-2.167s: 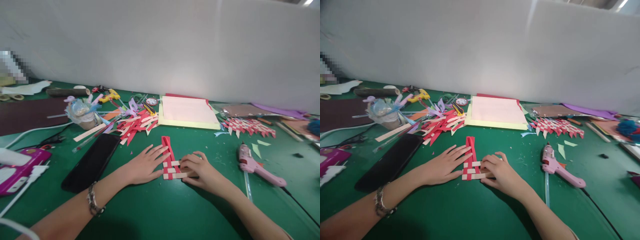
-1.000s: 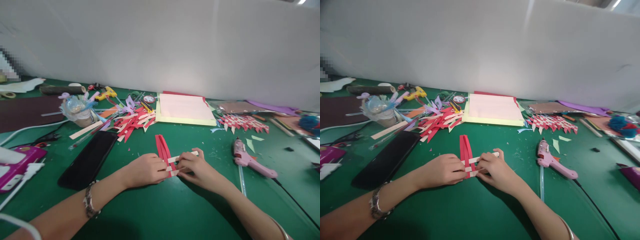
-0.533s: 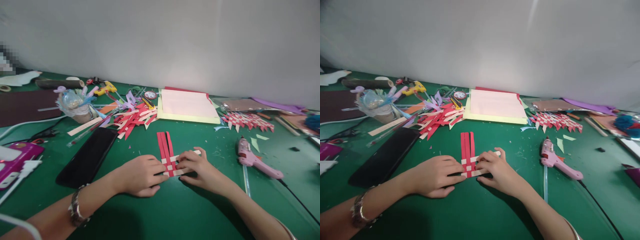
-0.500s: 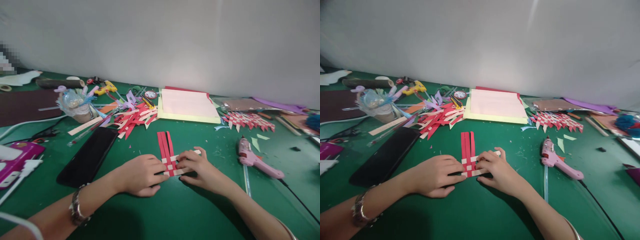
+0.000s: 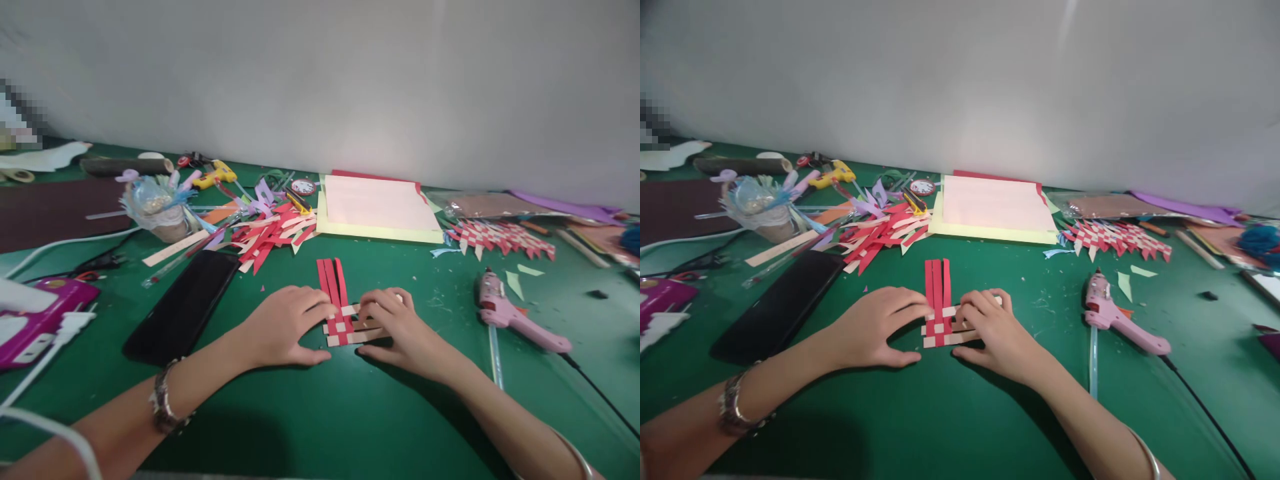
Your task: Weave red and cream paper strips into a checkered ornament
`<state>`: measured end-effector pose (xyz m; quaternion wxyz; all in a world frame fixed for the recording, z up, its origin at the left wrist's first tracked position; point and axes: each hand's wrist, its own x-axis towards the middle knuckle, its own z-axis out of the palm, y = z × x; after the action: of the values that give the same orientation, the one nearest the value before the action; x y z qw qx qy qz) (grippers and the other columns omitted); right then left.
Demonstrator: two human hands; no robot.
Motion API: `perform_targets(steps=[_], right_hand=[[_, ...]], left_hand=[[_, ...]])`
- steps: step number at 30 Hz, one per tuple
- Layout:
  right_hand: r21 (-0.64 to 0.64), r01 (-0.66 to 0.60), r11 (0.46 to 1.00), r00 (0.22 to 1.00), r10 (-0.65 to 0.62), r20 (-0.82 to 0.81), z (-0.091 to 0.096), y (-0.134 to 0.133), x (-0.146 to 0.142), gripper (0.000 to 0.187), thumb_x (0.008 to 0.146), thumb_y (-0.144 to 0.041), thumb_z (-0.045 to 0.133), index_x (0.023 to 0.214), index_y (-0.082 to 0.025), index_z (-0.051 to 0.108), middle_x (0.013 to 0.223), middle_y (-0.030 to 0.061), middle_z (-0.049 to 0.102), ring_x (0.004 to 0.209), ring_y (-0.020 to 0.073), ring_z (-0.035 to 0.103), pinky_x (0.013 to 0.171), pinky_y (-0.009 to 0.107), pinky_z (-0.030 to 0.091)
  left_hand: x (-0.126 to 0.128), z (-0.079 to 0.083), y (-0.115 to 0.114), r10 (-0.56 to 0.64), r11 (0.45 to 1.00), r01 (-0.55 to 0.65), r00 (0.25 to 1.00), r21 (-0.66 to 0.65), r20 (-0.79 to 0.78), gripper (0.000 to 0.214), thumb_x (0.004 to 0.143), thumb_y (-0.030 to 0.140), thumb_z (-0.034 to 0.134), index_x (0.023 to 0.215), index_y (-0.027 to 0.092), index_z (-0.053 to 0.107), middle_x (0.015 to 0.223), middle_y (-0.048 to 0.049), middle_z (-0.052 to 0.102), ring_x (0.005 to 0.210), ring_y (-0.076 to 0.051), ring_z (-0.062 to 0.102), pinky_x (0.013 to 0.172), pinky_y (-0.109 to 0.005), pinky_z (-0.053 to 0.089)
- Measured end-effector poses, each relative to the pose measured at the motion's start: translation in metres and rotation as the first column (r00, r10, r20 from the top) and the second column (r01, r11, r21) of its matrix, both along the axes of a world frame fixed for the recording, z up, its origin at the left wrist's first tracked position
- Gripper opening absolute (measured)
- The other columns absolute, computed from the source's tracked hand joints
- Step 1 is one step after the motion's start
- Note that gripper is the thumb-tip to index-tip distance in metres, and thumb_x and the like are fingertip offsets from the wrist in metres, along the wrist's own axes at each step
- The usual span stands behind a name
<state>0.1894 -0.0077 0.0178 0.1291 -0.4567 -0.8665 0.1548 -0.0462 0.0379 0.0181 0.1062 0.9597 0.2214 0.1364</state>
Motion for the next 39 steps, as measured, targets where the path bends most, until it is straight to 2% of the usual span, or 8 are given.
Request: perform_targets(steps=[2, 6, 11, 17, 22, 26, 31, 39], right_hand=[[0.035, 0.005, 0.999, 1.0, -0.005, -0.008, -0.003, 0.0, -0.001, 0.025, 0.076, -0.035, 0.059, 0.094, -0.021, 0.05, 0.11, 0.0085, 0.052, 0.104, 0.022, 0.047, 0.091, 0.043, 0.028], [0.025, -0.004, 1.0, 1.0, 0.004, -0.03, -0.008, 0.002, -0.004, 0.025, 0.079, -0.034, 0.056, 0.099, -0.021, 0.05, 0.115, 0.0088, 0.052, 0.108, 0.0207, 0.046, 0.09, 0.039, 0.029], [0.007, -0.01, 1.0, 1.0, 0.01, -0.03, -0.008, 0.004, -0.008, 0.021, 0.081, -0.035, 0.053, 0.099, -0.023, 0.052, 0.113, 0.0051, 0.055, 0.106, 0.0186, 0.047, 0.091, 0.038, 0.026], [0.029, -0.023, 0.999, 1.0, 0.023, 0.006, -0.005, 0.004, -0.004, 0.024, 0.081, -0.038, 0.053, 0.099, -0.023, 0.054, 0.111, 0.0064, 0.055, 0.103, 0.0193, 0.051, 0.094, 0.042, 0.024], [0.088, 0.103, 0.991, 0.995, -0.103, -0.007, 0.009, 0.002, 0.005, 0.02, 0.085, -0.037, 0.047, 0.095, -0.023, 0.056, 0.103, 0.0058, 0.058, 0.098, 0.0186, 0.053, 0.093, 0.042, 0.022], [0.044, 0.087, 0.995, 0.996, -0.089, 0.031, 0.014, -0.005, 0.002, 0.015, 0.086, -0.033, 0.047, 0.088, -0.022, 0.056, 0.093, 0.0034, 0.059, 0.088, 0.0161, 0.054, 0.089, 0.04, 0.024], [0.016, 0.11, 0.994, 0.991, -0.111, 0.076, 0.004, -0.009, -0.004, 0.016, 0.087, -0.028, 0.046, 0.078, -0.02, 0.055, 0.084, 0.0008, 0.057, 0.082, 0.0148, 0.052, 0.089, 0.042, 0.021], [-0.037, 0.079, 0.996, 0.991, -0.074, 0.115, -0.002, -0.004, 0.003, 0.021, 0.088, -0.028, 0.043, 0.075, -0.021, 0.058, 0.086, 0.0005, 0.055, 0.084, 0.0145, 0.052, 0.086, 0.041, 0.022]], left_hand=[[0.003, -0.002, -0.001, 0.092, 0.994, -0.094, 0.995, -0.058, -0.035, 0.052, 0.071, 0.052, 0.06, 0.108, 0.017, 0.05, 0.108, -0.0085, 0.057, 0.094, -0.023, 0.053, 0.077, -0.033, 0.042], [0.008, -0.006, -0.004, 0.152, 0.981, -0.16, 0.985, -0.11, -0.077, 0.045, 0.074, 0.05, 0.06, 0.102, 0.017, 0.052, 0.103, -0.0066, 0.055, 0.092, -0.022, 0.051, 0.076, -0.034, 0.042], [0.012, -0.006, -0.007, 0.156, 0.981, -0.163, 0.985, -0.106, -0.075, 0.035, 0.078, 0.047, 0.056, 0.097, 0.018, 0.055, 0.099, -0.0057, 0.056, 0.091, -0.022, 0.05, 0.076, -0.034, 0.041], [0.011, -0.006, -0.004, 0.145, 0.984, -0.15, 0.988, -0.098, -0.052, 0.035, 0.08, 0.049, 0.053, 0.097, 0.018, 0.056, 0.098, -0.0049, 0.057, 0.091, -0.021, 0.051, 0.075, -0.033, 0.039], [0.004, -0.003, -0.002, 0.063, 0.996, -0.062, 0.998, -0.066, 0.002, 0.04, 0.079, 0.048, 0.055, 0.105, 0.018, 0.053, 0.107, -0.0063, 0.055, 0.096, -0.021, 0.051, 0.081, -0.033, 0.038], [0.013, -0.006, -0.009, 0.114, 0.989, -0.115, 0.993, -0.093, -0.015, 0.05, 0.067, 0.052, 0.064, 0.101, 0.017, 0.053, 0.105, -0.0063, 0.055, 0.094, -0.023, 0.051, 0.078, -0.035, 0.04], [0.026, -0.012, -0.02, 0.206, 0.976, -0.208, 0.978, -0.07, -0.037, 0.03, 0.076, 0.042, 0.056, 0.094, 0.018, 0.054, 0.099, -0.0052, 0.055, 0.09, -0.022, 0.05, 0.076, -0.035, 0.04], [0.024, -0.01, -0.019, 0.207, 0.975, -0.213, 0.974, -0.063, -0.09, 0.028, 0.078, 0.04, 0.056, 0.095, 0.018, 0.054, 0.099, -0.0049, 0.055, 0.089, -0.022, 0.05, 0.072, -0.034, 0.041]])
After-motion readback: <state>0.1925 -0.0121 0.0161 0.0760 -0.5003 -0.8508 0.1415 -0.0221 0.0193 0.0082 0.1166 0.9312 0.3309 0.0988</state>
